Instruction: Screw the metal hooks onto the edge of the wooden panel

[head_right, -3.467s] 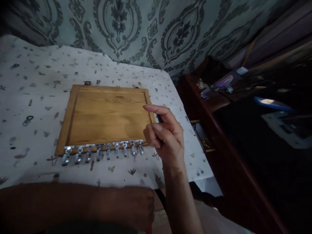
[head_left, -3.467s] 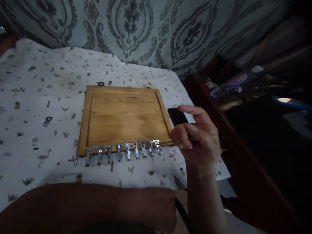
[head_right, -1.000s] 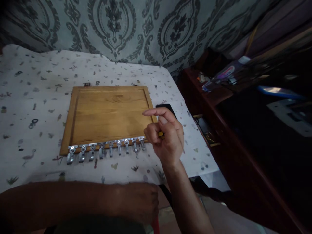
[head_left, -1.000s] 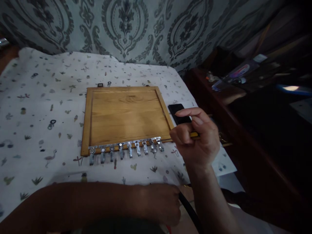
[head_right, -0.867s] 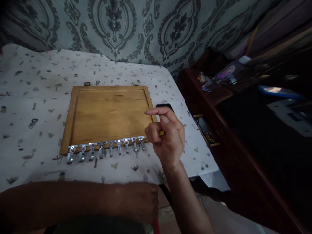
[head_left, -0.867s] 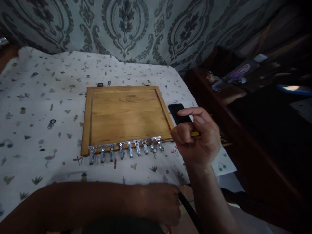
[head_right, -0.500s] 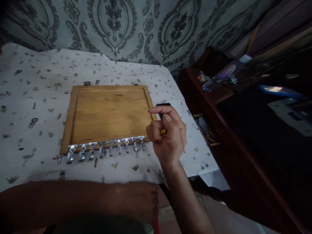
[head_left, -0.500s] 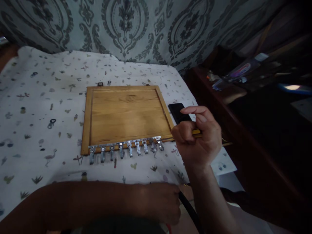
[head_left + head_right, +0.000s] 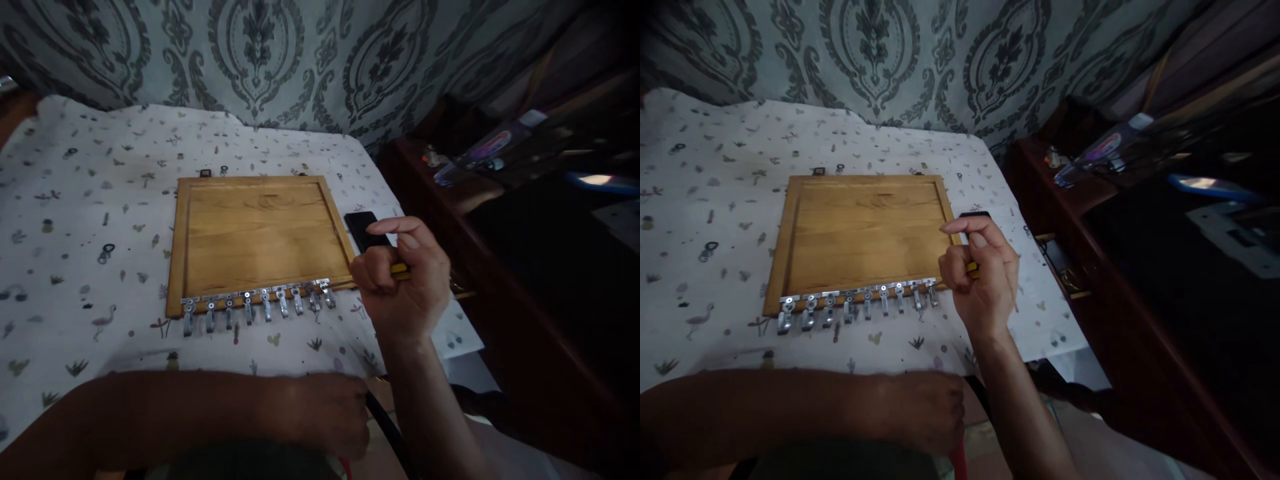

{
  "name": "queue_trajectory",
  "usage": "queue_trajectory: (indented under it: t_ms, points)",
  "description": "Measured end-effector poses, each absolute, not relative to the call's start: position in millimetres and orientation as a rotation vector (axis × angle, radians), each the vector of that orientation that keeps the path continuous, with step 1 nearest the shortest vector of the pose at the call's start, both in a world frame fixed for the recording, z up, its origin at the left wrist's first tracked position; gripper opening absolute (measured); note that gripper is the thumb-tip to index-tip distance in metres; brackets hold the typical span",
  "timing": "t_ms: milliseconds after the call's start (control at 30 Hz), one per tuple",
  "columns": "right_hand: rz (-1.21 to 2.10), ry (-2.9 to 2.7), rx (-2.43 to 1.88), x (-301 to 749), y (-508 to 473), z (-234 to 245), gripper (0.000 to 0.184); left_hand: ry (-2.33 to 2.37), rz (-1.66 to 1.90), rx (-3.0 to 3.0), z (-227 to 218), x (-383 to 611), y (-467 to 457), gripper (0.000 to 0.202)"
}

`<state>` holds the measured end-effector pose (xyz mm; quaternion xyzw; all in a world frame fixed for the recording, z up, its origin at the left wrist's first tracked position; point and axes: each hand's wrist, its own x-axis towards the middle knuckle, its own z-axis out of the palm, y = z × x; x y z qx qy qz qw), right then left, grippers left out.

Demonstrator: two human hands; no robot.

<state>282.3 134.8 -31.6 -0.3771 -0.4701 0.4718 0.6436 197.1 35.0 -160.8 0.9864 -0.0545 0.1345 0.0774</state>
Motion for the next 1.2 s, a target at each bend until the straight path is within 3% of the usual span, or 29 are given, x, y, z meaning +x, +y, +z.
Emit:
queue_trajectory:
  t_ms: [233, 833, 1033, 1200]
  points:
    - [0.945, -1.006, -0.832, 288.3, 133.1, -28.4, 0.01, -0.232, 0.457, 2.925, -156.9, 194.8, 35.4, 0.025]
    - [0.936, -0.967, -0.86, 288.0, 138.8, -38.2, 0.009, -0.268, 0.385, 2.883, -149.0, 192.3, 40.3, 0.017]
    - [0.947, -1.023, -0.875, 282.6, 135.6, -36.9, 0.011, -0.291, 0.39, 2.914, -152.8, 194.8, 38.7, 0.028]
    - [0.952, -1.044, -0.876, 277.8, 133.8, -36.0, 0.012, -0.295, 0.373, 2.967, -152.1, 195.9, 39.0, 0.027]
